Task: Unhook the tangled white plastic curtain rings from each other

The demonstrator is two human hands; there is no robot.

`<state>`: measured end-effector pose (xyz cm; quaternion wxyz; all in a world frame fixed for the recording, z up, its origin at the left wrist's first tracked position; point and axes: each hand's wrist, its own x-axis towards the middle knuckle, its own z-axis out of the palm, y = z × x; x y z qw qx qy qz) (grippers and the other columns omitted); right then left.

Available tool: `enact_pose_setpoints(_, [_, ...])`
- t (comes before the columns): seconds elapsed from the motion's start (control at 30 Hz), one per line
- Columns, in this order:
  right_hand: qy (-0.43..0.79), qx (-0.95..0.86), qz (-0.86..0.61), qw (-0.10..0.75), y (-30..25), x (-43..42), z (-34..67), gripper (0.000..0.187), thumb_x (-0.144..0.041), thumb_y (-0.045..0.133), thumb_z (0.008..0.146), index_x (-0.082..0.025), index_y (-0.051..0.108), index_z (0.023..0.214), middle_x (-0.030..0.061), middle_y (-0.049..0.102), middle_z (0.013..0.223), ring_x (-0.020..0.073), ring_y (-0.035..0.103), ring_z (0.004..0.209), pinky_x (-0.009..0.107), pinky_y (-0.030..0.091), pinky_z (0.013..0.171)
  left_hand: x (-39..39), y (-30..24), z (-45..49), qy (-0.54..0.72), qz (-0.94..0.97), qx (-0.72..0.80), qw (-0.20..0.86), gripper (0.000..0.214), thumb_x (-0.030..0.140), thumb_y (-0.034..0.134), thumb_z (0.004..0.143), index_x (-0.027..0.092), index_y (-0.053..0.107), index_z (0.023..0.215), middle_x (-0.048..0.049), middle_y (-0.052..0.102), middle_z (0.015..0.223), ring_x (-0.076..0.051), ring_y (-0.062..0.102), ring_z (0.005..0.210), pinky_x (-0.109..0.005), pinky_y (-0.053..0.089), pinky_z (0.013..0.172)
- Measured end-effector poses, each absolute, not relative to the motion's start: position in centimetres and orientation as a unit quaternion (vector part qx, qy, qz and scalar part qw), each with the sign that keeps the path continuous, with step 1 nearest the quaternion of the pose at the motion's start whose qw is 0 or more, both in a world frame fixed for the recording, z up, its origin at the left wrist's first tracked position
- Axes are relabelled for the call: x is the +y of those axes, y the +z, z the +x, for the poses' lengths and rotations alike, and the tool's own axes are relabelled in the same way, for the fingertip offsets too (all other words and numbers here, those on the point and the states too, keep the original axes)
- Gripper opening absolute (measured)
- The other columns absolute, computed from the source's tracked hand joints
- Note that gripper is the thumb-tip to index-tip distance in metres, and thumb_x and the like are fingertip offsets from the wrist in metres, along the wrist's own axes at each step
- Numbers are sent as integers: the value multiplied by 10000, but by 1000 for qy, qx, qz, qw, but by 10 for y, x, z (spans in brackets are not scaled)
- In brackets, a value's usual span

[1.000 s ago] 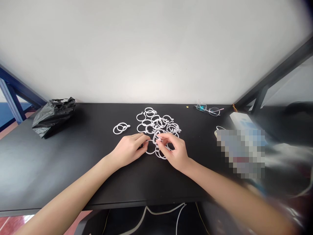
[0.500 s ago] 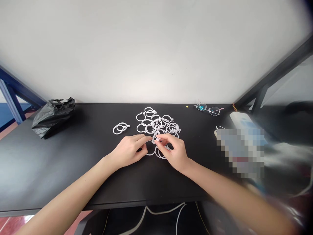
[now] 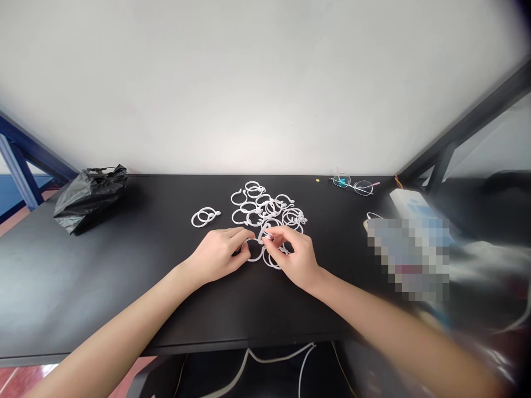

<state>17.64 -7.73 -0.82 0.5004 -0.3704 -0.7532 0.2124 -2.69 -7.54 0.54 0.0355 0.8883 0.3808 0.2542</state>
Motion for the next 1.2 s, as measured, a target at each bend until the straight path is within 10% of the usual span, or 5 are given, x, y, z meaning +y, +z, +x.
enact_pose_setpoints(0.57, [223,-749,-375,499,-7,-76,179,99,-154,614,857,-189,641,946,26,709,790,123,658,593,256,558,615,-75,4,-27,259,815,468,223,143,175,465,889,197,577,976,37,574,684,-101,512,557,-223,424,575])
enact_pose_setpoints(1.2, [235,-750,-369,496,-7,-76,179,109,-172,590,861,-200,642,953,12,688,773,109,628,563,243,550,583,-73,3,-27,239,817,502,153,149,271,482,921,216,589,1009,-25,635,994,-130,597,684,-257,467,613])
